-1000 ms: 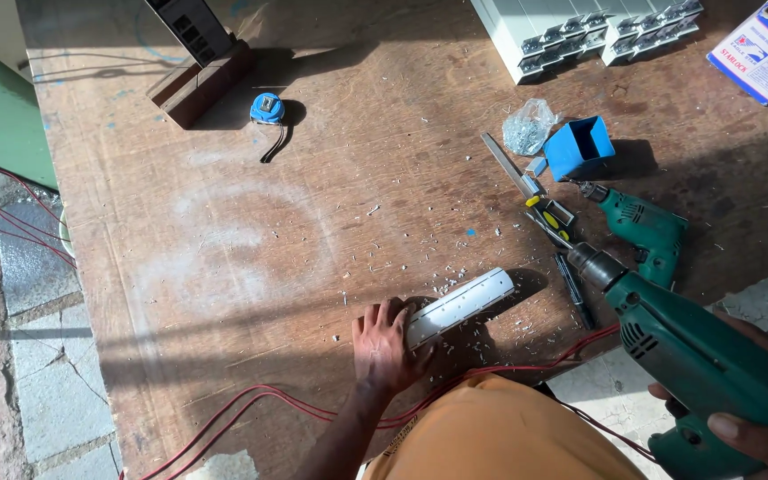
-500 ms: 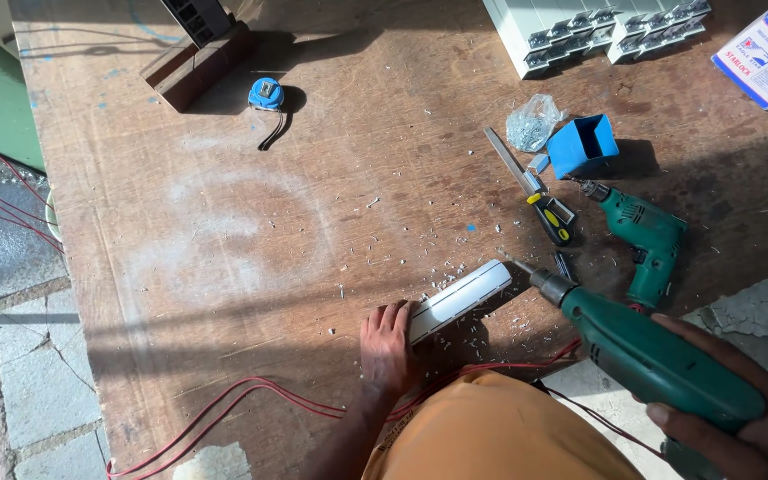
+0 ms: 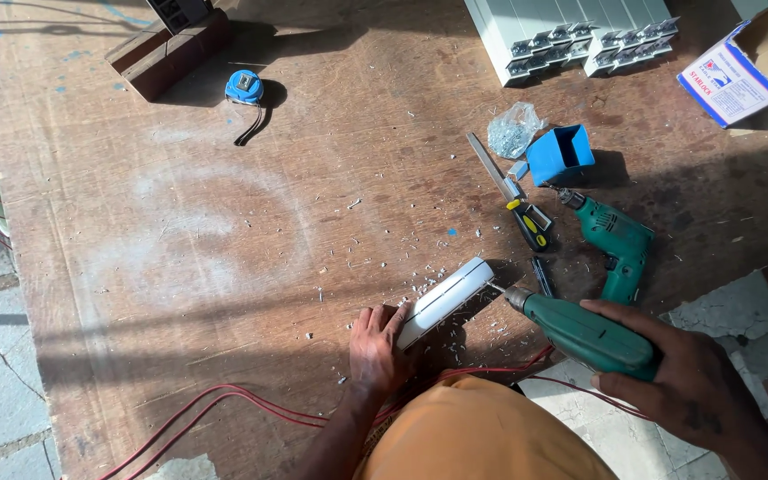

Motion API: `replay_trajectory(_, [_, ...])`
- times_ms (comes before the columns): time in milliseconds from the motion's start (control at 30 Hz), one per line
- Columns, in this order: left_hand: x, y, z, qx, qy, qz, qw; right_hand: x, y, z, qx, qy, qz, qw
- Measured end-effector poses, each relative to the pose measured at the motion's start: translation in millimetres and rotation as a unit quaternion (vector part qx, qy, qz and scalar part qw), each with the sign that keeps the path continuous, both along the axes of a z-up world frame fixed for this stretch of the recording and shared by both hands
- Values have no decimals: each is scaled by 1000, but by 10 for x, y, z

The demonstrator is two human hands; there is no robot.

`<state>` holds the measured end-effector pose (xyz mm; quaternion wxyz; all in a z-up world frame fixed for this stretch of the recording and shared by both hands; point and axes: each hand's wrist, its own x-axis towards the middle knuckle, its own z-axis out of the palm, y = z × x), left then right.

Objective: Using a hand drill to create multiple holes in a white plastic pipe section.

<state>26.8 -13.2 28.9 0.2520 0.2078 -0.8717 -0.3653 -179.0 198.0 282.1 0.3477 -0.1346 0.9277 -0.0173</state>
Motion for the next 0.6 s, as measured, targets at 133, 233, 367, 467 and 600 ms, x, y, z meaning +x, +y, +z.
replay_trajectory(133, [-9, 13, 31, -6, 11, 19, 1000, -48, -131, 56, 48, 1, 9, 999])
replay_trajectory(233, [-4, 5, 41, -4, 13, 20, 1000, -102, -129, 21, 13, 3, 12, 1000])
replay_trajectory(367, [-15, 10, 61, -4, 20, 25, 999, -125, -239, 66, 22, -10, 21, 999])
replay_trajectory(467, [-9, 8, 37, -8, 33, 22, 999, -177, -300, 68, 5, -15, 33, 999])
replay_trajectory(600, [-5, 1, 50, -3, 7, 17, 1000, -439, -217, -68, -144, -56, 83, 985])
